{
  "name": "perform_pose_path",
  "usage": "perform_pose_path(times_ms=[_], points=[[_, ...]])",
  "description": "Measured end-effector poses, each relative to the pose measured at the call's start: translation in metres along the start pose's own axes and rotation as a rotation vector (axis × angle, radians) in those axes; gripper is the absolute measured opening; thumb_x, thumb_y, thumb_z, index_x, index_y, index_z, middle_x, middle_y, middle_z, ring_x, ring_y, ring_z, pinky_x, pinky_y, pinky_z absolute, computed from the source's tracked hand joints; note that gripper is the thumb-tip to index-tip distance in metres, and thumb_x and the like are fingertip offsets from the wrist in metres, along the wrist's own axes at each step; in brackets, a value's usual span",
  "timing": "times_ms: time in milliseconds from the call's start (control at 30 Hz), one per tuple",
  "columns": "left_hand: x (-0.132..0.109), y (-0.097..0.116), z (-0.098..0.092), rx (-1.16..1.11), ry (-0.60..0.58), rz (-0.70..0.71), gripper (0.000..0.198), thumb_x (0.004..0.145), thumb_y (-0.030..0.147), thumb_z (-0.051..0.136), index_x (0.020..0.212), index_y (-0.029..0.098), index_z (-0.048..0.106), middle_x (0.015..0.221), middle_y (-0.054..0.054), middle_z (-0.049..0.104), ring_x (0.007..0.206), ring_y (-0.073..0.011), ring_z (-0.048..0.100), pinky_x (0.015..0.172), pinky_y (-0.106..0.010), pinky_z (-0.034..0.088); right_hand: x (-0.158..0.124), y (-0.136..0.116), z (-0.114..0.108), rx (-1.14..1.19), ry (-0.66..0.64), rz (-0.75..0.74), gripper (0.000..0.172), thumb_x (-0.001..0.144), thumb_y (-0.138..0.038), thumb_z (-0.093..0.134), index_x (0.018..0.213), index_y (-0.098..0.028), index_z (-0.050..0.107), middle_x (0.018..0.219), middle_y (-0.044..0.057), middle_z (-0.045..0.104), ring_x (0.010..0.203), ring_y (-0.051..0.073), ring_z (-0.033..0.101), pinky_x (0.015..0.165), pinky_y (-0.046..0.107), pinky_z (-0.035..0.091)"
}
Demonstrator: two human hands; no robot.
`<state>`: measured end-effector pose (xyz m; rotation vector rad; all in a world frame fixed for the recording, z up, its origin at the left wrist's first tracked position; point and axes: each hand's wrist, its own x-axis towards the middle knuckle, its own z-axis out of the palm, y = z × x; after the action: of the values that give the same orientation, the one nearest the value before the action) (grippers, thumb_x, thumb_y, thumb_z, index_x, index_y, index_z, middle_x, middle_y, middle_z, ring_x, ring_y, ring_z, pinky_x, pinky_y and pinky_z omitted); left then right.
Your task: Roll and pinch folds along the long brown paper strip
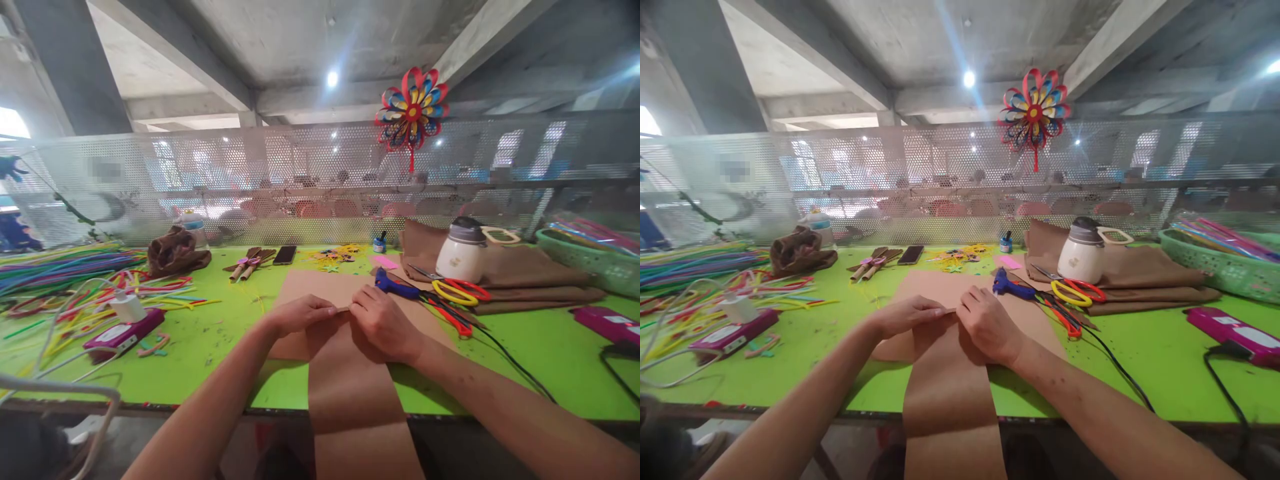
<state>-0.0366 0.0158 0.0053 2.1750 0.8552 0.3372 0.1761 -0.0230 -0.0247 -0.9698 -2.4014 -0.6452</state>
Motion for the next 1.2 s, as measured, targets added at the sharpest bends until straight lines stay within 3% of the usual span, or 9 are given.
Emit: perform_pose_path(times_ms=[167, 267, 367, 467, 567, 667, 800, 1000, 1200], points=[[0.002, -0.001, 0.004, 0.048, 0.02, -0.033, 0.04, 0.084, 0.048, 0.046, 0.087, 0.013, 0.064, 0.077, -0.002, 0.059, 0.068, -0.0128, 0.046, 0.062, -0.023, 0.035, -0.001, 0.003, 0.002, 0.179, 0.014, 0.036, 0.018, 0.086, -0.009, 0.042, 0.079, -0.013, 0.057, 0.087, 0.01, 0.054, 0.087, 0.021, 0.043, 0.079, 0.034, 0.038], [0.002, 0.0, 0.005, 0.094, 0.025, -0.044, 0.04, 0.085, 0.047, 0.045, 0.092, 0.013, 0.064, 0.078, -0.002, 0.059, 0.068, -0.0125, 0.047, 0.062, -0.022, 0.035, 0.0, 0.008, 0.001, 0.413, 0.057, 0.08, 0.019, 0.079, -0.008, 0.049, 0.094, -0.014, 0.059, 0.098, 0.011, 0.056, 0.097, 0.022, 0.046, 0.083, 0.035, 0.039], [0.001, 0.002, 0.005, 0.143, 0.027, -0.025, 0.039, 0.086, 0.046, 0.043, 0.095, 0.014, 0.064, 0.079, -0.001, 0.06, 0.07, -0.0131, 0.049, 0.064, -0.022, 0.036, 0.002, 0.012, -0.001, 0.652, 0.053, 0.264, 0.032, 0.075, -0.013, 0.055, 0.106, -0.014, 0.057, 0.104, 0.01, 0.058, 0.096, 0.021, 0.051, 0.08, 0.032, 0.043], [0.001, 0.005, 0.007, 0.173, 0.034, 0.035, 0.039, 0.088, 0.044, 0.041, 0.098, 0.014, 0.063, 0.086, -0.003, 0.063, 0.077, -0.0148, 0.052, 0.069, -0.022, 0.039, 0.005, 0.013, -0.001, 0.815, -0.069, 0.447, 0.021, 0.082, -0.026, 0.051, 0.094, -0.014, 0.062, 0.087, 0.006, 0.063, 0.076, 0.016, 0.054, 0.067, 0.026, 0.042], [0.002, 0.008, 0.01, 0.2, 0.044, 0.102, 0.037, 0.09, 0.041, 0.038, 0.096, 0.015, 0.062, 0.09, -0.003, 0.064, 0.082, -0.0157, 0.054, 0.075, -0.023, 0.04, 0.006, 0.013, 0.0, 0.879, -0.177, 0.481, 0.032, 0.085, -0.036, 0.046, 0.067, -0.013, 0.06, 0.063, 0.001, 0.057, 0.059, 0.012, 0.046, 0.053, 0.023, 0.033], [0.003, 0.008, 0.013, 0.22, 0.067, 0.121, 0.033, 0.09, 0.039, 0.038, 0.095, 0.016, 0.061, 0.092, -0.003, 0.064, 0.085, -0.0155, 0.055, 0.079, -0.024, 0.041, 0.008, 0.013, -0.003, 0.929, -0.184, 0.51, 0.035, 0.082, -0.04, 0.05, 0.06, -0.013, 0.056, 0.055, -0.002, 0.048, 0.053, 0.01, 0.038, 0.047, 0.022, 0.026], [0.003, 0.007, 0.018, 0.242, 0.142, 0.121, 0.033, 0.092, 0.04, 0.036, 0.098, 0.018, 0.06, 0.095, -0.003, 0.063, 0.085, -0.0154, 0.055, 0.078, -0.024, 0.041, 0.01, 0.015, -0.007, 0.963, -0.131, 0.561, 0.034, 0.077, -0.041, 0.056, 0.061, -0.012, 0.06, 0.056, -0.001, 0.052, 0.055, 0.01, 0.04, 0.05, 0.022, 0.029], [0.002, 0.01, 0.023, 0.413, 0.279, 0.037, 0.044, 0.093, 0.048, 0.028, 0.085, 0.018, 0.058, 0.077, -0.002, 0.062, 0.068, -0.0142, 0.053, 0.063, -0.024, 0.038, 0.008, 0.024, 0.0, 0.893, -0.066, 0.522, 0.032, 0.079, -0.039, 0.055, 0.065, -0.011, 0.063, 0.059, 0.001, 0.057, 0.057, 0.011, 0.044, 0.052, 0.022, 0.031], [0.001, 0.012, 0.025, 0.471, 0.207, -0.002, 0.045, 0.093, 0.049, 0.027, 0.086, 0.018, 0.059, 0.077, -0.002, 0.062, 0.067, -0.0144, 0.053, 0.06, -0.023, 0.036, 0.001, 0.031, -0.007, 0.892, -0.258, 0.313, 0.03, 0.084, -0.038, 0.052, 0.079, -0.014, 0.069, 0.072, 0.003, 0.066, 0.064, 0.013, 0.052, 0.055, 0.021, 0.034]])
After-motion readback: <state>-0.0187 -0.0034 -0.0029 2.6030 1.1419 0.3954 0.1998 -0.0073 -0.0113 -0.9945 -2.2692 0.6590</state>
